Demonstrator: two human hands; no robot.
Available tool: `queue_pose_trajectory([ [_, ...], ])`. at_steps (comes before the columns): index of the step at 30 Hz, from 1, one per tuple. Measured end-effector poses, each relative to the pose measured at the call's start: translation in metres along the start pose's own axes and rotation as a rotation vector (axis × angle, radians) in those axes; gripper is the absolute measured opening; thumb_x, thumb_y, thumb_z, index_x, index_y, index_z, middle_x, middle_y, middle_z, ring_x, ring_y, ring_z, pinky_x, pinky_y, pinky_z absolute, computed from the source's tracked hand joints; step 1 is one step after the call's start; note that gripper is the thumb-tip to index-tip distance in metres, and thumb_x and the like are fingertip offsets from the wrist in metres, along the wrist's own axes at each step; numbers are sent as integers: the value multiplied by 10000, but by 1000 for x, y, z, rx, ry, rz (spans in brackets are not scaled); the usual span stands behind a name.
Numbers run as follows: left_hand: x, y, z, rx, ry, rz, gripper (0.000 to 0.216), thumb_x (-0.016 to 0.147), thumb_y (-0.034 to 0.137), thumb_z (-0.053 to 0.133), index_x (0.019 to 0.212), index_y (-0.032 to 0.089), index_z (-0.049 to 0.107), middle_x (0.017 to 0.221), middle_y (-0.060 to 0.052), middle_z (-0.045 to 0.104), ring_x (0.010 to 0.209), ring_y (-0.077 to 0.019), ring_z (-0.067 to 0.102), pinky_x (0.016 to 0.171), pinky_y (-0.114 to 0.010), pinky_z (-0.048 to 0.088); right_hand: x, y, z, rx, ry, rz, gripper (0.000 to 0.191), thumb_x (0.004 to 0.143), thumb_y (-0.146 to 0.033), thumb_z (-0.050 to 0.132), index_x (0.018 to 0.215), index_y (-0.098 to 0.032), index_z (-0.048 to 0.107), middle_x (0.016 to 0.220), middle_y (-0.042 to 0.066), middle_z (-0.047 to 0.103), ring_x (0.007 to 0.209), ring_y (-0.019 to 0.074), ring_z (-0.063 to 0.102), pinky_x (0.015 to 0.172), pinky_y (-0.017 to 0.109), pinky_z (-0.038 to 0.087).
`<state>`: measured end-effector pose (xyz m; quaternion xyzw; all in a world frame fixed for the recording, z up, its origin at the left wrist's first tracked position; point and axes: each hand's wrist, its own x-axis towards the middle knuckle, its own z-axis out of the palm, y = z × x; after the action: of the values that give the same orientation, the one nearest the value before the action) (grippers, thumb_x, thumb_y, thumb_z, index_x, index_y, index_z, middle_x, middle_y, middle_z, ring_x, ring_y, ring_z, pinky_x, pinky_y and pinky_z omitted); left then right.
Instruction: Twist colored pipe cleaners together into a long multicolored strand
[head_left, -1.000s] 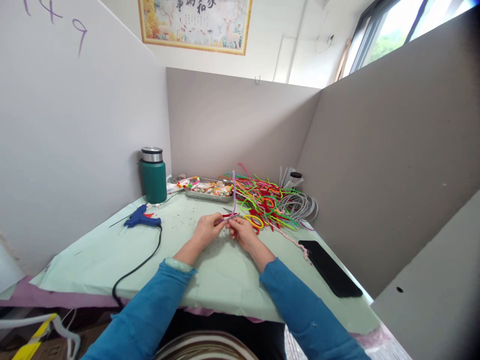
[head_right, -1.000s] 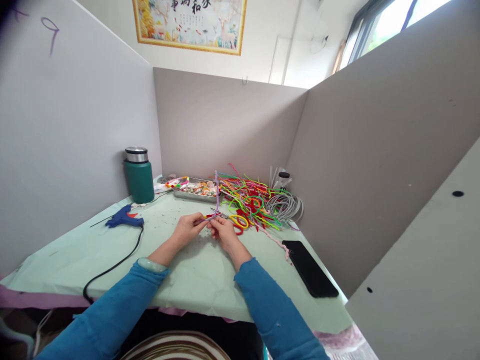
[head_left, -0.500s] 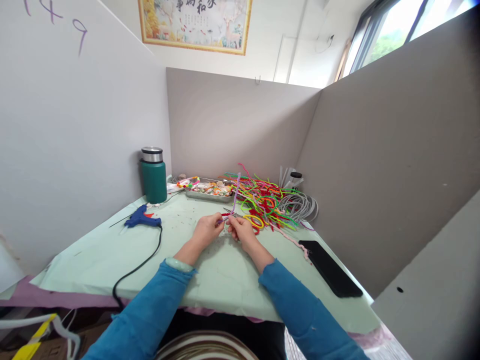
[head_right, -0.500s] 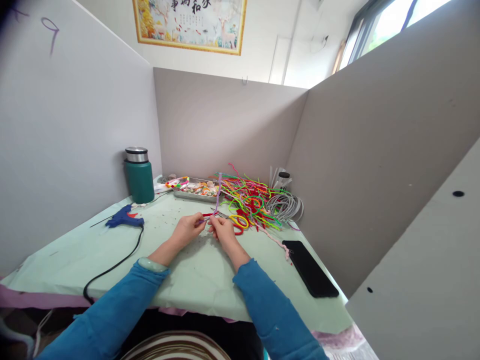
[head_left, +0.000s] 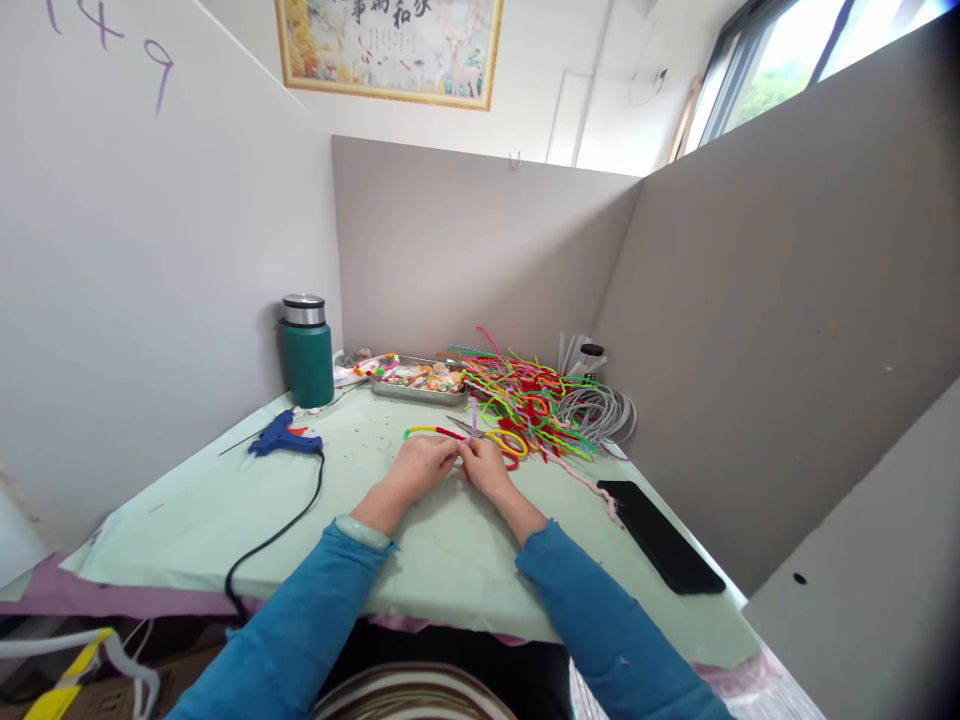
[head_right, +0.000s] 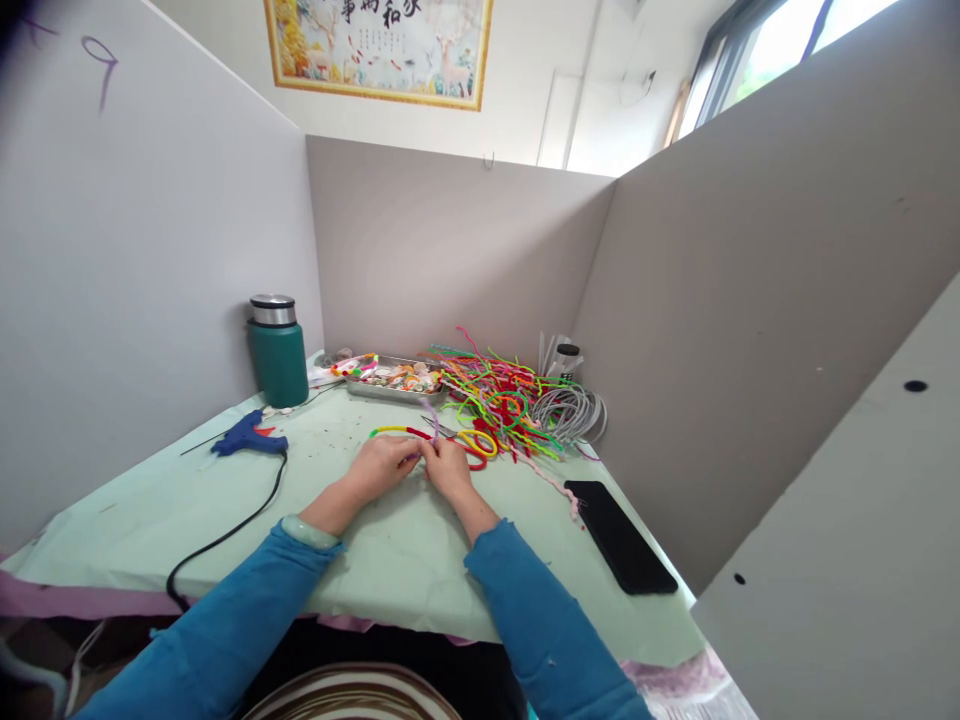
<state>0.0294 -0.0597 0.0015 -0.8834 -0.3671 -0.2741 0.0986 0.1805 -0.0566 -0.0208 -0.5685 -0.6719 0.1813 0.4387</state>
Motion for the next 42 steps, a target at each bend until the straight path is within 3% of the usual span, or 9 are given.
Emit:
queue_pose_trajectory([
  [6, -1, 2, 0, 5, -27, -38, 159, 805, 259, 461, 797, 194, 606, 777, -55, 640, 723, -163, 564, 630, -249, 346, 0, 4, 1, -61, 142, -95, 342, 761, -422, 518, 496, -208, 492, 455, -14, 488, 491, 135, 429, 494, 242, 248],
  [11, -1, 6, -3, -56, -35, -48, 215, 831, 273, 420, 761, 183, 603, 734, -50, 629, 688, -153, 552, 612, -243, 337, -1, 4, -2, -175, 201, -77, 335, 776, -444, 512, 542, -204, 514, 497, -12, 496, 483, 126, 407, 489, 241, 229],
  [22, 1, 3, -2, -201, -40, -214, 234, 802, 286, 451, 762, 196, 663, 686, -37, 643, 631, -138, 544, 584, -224, 328, -9, -10, -7, -90, 144, -244, 319, 817, -415, 480, 586, -203, 539, 536, -4, 514, 521, 135, 422, 517, 244, 271],
  [27, 1, 3, -3, -287, -30, -300, 262, 807, 291, 444, 878, 209, 683, 653, -25, 643, 563, -118, 510, 546, -207, 304, -12, -14, -10, 88, 80, -327, 208, 823, -311, 475, 733, -215, 637, 670, 17, 609, 632, 159, 519, 600, 250, 348],
  [35, 2, 2, -5, -360, -9, -300, 273, 817, 307, 445, 910, 227, 690, 635, -15, 632, 554, -111, 501, 537, -205, 302, -12, -14, -7, 136, 102, -242, 196, 802, -362, 512, 866, -251, 661, 738, 21, 633, 684, 176, 537, 654, 271, 381],
  [42, 3, -2, -2, -378, -7, -397, 281, 804, 314, 450, 910, 196, 683, 665, -22, 650, 577, -113, 511, 547, -202, 317, -12, -17, -8, 152, 85, -213, 196, 789, -328, 505, 866, -227, 654, 758, 20, 647, 661, 169, 543, 639, 274, 382],
])
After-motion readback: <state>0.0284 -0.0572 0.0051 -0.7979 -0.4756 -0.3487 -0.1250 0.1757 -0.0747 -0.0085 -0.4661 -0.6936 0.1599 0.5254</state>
